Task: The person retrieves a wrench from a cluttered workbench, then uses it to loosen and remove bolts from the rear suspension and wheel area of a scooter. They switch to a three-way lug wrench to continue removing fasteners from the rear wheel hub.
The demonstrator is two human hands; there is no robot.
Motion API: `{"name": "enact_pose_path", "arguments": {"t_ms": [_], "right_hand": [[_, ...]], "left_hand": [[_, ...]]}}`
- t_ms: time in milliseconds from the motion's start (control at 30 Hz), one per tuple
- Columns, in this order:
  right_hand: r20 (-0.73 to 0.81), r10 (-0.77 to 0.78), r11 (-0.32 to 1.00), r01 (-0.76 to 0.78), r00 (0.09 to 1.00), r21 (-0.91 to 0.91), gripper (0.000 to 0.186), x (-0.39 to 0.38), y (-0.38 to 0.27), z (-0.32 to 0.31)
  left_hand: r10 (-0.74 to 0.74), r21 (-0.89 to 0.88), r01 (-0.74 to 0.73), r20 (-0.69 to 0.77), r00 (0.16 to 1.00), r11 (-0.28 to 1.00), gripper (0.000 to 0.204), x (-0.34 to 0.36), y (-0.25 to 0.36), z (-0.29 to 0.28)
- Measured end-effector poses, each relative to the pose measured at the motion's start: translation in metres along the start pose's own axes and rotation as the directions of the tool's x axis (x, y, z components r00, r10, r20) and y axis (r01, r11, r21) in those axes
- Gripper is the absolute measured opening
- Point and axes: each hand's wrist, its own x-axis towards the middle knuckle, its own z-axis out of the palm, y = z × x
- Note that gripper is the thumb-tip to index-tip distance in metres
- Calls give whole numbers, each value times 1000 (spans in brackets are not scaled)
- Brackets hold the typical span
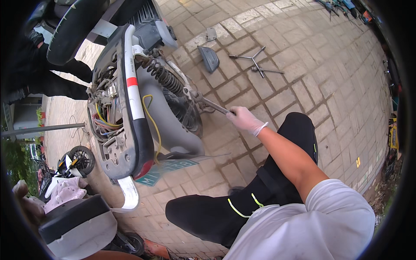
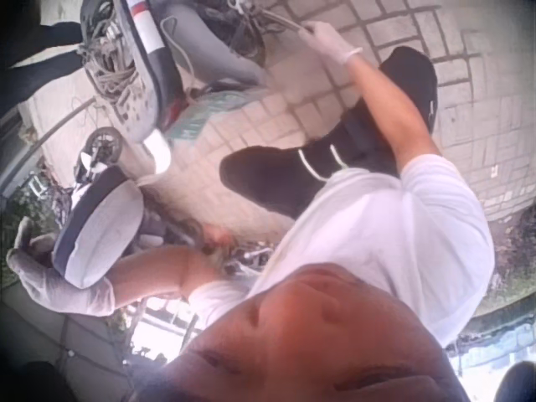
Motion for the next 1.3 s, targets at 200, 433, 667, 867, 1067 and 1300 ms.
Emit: {"name": "enact_pose_path", "arguments": {"t_ms": [200, 433, 667, 867, 1067, 1300], "right_hand": [[66, 218, 938, -228, 974, 263, 33, -11, -6, 31], [-9, 212, 917, -196, 977, 348, 31, -23, -20, 50], [71, 241, 888, -249, 968, 387, 32, -12, -15, 49], [-77, 217, 888, -164, 973, 429, 30, -18, -24, 85], [141, 194, 943, -224, 971, 245, 35, -11, -8, 12], [42, 189, 939, -193, 981, 285, 36, -20, -10, 40]], "left_hand": [[-143, -62, 145, 34, 989, 987, 40, 19, -23, -11], [-35, -187, 31, -20, 999, 982, 32, 15, -33, -9], [-85, -176, 90, 35, 996, 980, 38, 17, -30, -12], [-74, -135, 83, 72, 995, 987, 40, 16, -25, -13], [-20, -148, 33, 91, 996, 988, 37, 10, -29, -9], [-32, -63, 36, 51, 998, 997, 34, 22, -36, -10]]}}
